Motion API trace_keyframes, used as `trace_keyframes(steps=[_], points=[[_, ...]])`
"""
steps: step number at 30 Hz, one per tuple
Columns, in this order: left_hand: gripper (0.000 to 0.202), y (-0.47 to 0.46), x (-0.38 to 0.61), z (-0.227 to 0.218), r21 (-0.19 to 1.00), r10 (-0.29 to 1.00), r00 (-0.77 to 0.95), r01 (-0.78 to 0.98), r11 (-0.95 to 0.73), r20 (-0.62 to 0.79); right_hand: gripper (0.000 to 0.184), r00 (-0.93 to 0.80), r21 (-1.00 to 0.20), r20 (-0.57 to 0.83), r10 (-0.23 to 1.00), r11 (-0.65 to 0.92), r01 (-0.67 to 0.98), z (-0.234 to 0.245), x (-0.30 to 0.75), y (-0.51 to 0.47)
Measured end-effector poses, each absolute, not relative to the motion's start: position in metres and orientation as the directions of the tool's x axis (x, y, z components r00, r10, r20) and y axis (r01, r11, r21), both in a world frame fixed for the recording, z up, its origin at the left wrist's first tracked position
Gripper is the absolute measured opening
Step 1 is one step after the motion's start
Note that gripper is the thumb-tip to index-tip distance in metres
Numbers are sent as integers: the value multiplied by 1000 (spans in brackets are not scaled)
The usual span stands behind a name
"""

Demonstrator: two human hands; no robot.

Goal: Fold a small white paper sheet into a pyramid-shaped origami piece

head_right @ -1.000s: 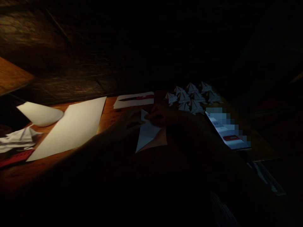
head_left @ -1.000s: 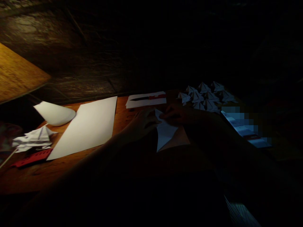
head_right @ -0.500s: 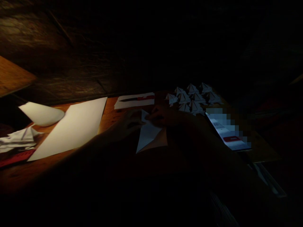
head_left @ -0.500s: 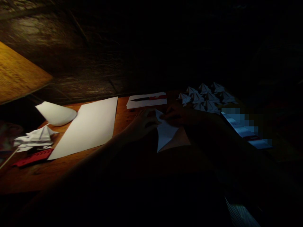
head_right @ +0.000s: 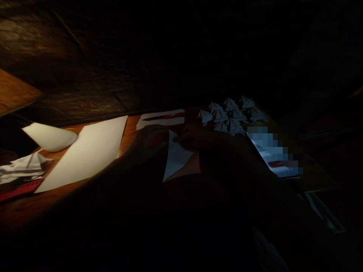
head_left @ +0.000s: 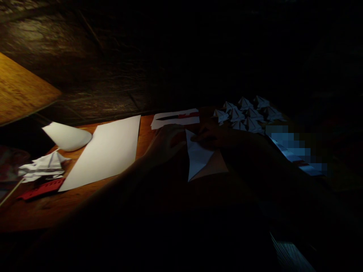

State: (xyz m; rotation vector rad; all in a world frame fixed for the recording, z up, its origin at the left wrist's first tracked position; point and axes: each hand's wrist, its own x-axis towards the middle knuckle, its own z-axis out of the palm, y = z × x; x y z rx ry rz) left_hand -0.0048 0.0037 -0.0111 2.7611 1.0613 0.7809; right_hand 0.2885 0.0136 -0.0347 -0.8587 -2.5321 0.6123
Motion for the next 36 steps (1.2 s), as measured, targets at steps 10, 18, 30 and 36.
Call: trace_keyframes(steps=[10,18,30,36], points=[[46,1,1,-15,239,668,661,626,-742,341,38,-749,-565,186,636,692,448,-18,289,5],[46,3,-1,-17,237,664,672,622,-746,328,39,-747,-560,184,639,693,454,-20,289,6],[48,1,1,-15,251,675,666,627,-737,318,38,-744,-548,170,646,690,474,-19,290,6],[47,2,0,-15,233,671,671,630,-741,316,38,-750,-552,160,642,688,471,-17,290,4]])
